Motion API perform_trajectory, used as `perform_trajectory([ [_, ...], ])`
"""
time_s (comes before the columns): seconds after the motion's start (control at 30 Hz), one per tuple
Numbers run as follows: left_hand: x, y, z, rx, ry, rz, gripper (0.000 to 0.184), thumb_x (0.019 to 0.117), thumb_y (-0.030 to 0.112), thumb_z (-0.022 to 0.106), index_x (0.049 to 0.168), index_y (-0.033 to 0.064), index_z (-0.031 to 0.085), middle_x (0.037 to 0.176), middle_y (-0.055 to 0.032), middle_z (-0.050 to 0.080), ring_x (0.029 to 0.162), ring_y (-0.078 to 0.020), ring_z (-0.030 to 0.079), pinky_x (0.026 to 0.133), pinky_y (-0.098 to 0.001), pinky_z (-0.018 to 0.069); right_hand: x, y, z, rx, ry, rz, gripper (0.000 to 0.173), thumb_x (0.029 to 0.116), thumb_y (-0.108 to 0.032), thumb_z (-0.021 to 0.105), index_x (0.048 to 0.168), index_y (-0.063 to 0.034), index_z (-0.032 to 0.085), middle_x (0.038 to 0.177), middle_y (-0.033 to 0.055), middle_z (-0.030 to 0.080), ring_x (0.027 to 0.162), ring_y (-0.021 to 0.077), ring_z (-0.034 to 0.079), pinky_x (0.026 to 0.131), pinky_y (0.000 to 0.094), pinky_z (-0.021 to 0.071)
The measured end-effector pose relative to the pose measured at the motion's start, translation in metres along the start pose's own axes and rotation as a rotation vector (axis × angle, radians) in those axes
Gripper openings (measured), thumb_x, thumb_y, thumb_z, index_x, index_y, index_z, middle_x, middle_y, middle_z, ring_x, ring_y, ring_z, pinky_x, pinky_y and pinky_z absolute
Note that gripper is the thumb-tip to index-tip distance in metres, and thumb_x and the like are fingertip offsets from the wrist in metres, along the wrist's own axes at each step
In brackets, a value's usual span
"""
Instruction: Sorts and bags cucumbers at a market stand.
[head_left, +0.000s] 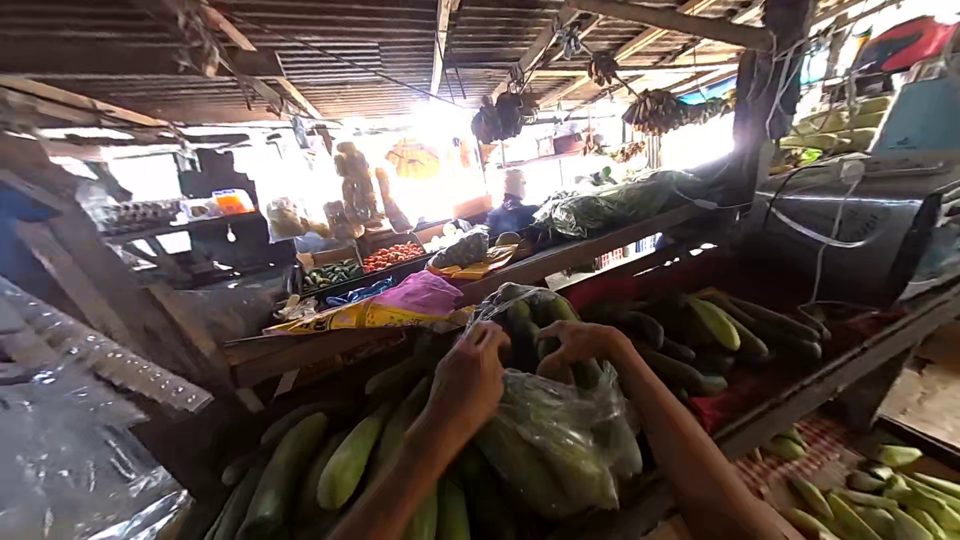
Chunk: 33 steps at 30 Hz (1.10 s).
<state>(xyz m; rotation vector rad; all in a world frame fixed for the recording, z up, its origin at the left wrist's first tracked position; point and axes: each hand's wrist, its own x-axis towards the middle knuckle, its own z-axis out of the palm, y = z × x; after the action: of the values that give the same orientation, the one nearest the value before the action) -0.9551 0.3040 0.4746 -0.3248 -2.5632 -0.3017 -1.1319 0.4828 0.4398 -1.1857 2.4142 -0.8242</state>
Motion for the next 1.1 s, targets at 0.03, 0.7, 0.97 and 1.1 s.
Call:
perform_trajectory([
  [0.03,0.032,-0.001,-0.003,0.023,-0.256,-0.129,0.031,0.1040,0.003,0.044,0.127,-0.0019,0.065,0.135,-0.0212,0.061,0.126,-0.0344,0.060,0.107,-0.0493,0.0476,0.001,0.004,0.001,0.023,0.000,-0.026,0.044,0.0914,-0.024,0.078,0.125,0.0002,0.065,0.121,0.0260,0.065,0.114,0.0377,0.062,0.100,0.0598,0.0452],
  [0.7,0.096,-0.034,0.085,0.016,-1.000,-0.278,0.029,0.0967,0.015,0.068,0.115,-0.0067,0.063,0.109,-0.0248,0.065,0.102,-0.0370,0.063,0.091,-0.0571,0.0479,-0.011,-0.005,0.033,-0.228,0.147,0.044,0.063,0.0964,-0.056,0.061,0.125,0.0005,0.060,0.109,0.0238,0.069,0.107,0.0415,0.067,0.087,0.0602,0.0506],
  [0.97,0.120,-0.013,0.003,0.269,-0.815,-0.046,0.031,0.0918,0.003,0.067,0.122,-0.0026,0.067,0.114,-0.0250,0.067,0.111,-0.0409,0.063,0.096,-0.0581,0.0476,-0.012,0.003,0.048,-0.105,0.674,-0.470,0.060,0.0873,-0.053,0.068,0.110,0.0027,0.070,0.094,0.0185,0.073,0.087,0.0351,0.073,0.073,0.0557,0.0572],
  [1.1,0.124,-0.044,0.001,0.365,-0.857,-0.095,0.038,0.0918,0.008,0.072,0.129,0.0016,0.064,0.116,-0.0232,0.067,0.109,-0.0397,0.064,0.093,-0.0565,0.0494,0.000,-0.003,0.049,-0.177,0.592,-0.447,0.060,0.0879,-0.054,0.067,0.110,0.0015,0.069,0.092,0.0185,0.072,0.086,0.0354,0.072,0.071,0.0558,0.0565],
])
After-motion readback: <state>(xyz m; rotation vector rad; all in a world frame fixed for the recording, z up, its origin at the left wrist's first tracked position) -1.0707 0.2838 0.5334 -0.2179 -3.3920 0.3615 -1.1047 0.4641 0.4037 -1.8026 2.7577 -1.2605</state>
